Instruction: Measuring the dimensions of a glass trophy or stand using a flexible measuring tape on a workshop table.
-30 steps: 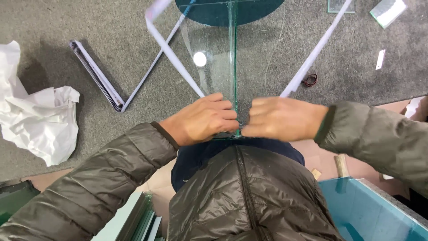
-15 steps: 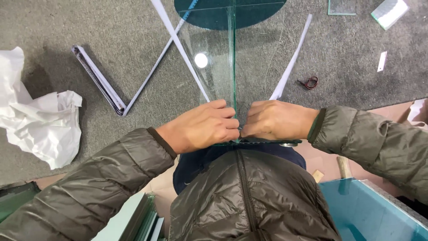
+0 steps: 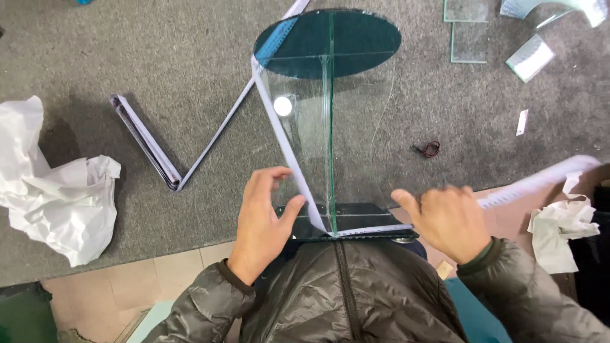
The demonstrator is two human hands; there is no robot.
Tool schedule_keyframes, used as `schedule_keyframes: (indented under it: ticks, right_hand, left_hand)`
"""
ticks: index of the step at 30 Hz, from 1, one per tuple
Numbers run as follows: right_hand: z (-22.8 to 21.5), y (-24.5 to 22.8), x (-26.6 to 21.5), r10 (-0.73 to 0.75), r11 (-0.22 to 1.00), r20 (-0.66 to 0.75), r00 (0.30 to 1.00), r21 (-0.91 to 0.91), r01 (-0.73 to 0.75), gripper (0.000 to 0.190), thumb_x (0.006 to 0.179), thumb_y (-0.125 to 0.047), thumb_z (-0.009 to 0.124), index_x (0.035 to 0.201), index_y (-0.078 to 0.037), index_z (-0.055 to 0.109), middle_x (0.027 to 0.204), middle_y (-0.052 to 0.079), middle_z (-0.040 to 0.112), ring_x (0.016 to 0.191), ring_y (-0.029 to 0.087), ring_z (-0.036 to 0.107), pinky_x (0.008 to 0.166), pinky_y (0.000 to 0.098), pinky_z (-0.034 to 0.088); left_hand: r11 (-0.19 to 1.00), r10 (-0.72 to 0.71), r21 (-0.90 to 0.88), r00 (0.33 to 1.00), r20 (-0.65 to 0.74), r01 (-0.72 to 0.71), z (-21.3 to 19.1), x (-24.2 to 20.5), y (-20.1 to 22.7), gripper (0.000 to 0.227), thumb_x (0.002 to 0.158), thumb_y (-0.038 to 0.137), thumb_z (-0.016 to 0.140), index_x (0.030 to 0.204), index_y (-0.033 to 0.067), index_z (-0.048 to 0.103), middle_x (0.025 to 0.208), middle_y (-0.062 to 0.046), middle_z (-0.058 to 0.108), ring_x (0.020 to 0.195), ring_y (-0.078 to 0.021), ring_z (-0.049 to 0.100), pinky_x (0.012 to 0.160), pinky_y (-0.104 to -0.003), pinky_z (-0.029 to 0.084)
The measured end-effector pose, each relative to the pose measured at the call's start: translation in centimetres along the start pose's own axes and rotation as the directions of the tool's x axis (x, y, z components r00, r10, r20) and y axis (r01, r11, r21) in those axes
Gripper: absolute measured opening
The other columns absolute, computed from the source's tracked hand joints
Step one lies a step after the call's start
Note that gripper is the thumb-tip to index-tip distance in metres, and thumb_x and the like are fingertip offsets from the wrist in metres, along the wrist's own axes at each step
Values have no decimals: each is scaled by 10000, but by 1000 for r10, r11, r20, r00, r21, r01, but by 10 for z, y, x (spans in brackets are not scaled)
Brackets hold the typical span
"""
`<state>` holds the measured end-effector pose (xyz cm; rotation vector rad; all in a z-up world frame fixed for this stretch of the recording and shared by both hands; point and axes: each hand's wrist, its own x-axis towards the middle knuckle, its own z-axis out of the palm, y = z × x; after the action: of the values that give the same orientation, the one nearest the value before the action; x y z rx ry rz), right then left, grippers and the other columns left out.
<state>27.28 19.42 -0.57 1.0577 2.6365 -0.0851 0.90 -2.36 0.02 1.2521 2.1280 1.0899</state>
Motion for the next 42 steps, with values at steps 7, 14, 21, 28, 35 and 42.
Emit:
schedule_keyframes:
  ticks: [7,14,21,28,35,42]
  right_hand:
    - [-2,65,-2,92,966,-208,974,256,-37,386,1161,-463,600,1007,-142,748,967,150,745,1003,405,718,889,539,502]
    - [-6,31,0,248,313,651,717,647,-695,882,1193,-602,130,1387,-105,831,1473,210,758,1355,488,648,1133,592,455]
    - [-10,-53,48,-67,-627,537,841,633,-454,846,1025,-882,33,1031,-218,558,1089,49,735,1090,269,710,1018,441,548]
    - [5,-94,43,-144,-833,462,875,420,-359,764,1017,-933,115,747,-248,319,592,-99,238,469,119,323,527,324,366]
    - [-9,-119,68,-13,-825,434,901,505,-255,684,1080,-820,247,689,-262,303,496,-123,227,326,48,247,337,196,248]
    - [1,-124,63,37,-737,672,740,518,-434,721,1056,-874,205,726,-238,285,596,-93,210,420,107,274,423,265,276]
  left_hand:
    - [311,-676,-421,509,532,852,-7,36,19,448,1113,398,596,1391,55,525,1369,-221,723,1053,-254,669,885,-372,527]
    - [-303,-562,-800,581,588,518,64,28,-30,539,1232,502,197,1015,158,551,734,26,310,627,-181,423,602,-349,388]
    - [-296,-510,-880,717,474,371,63,48,18,633,1219,571,230,720,196,333,555,76,146,396,-92,222,355,-261,232]
    - [-358,-558,-817,598,576,453,84,31,5,642,1184,611,170,668,237,249,544,74,115,366,-115,194,357,-276,202]
    - [-134,-624,-894,664,412,428,85,62,12,607,1187,569,161,681,245,252,527,90,139,334,-88,202,340,-236,198]
    - [-76,-735,-851,547,400,520,72,69,19,592,1189,551,167,694,241,262,552,76,164,391,-111,185,366,-246,225]
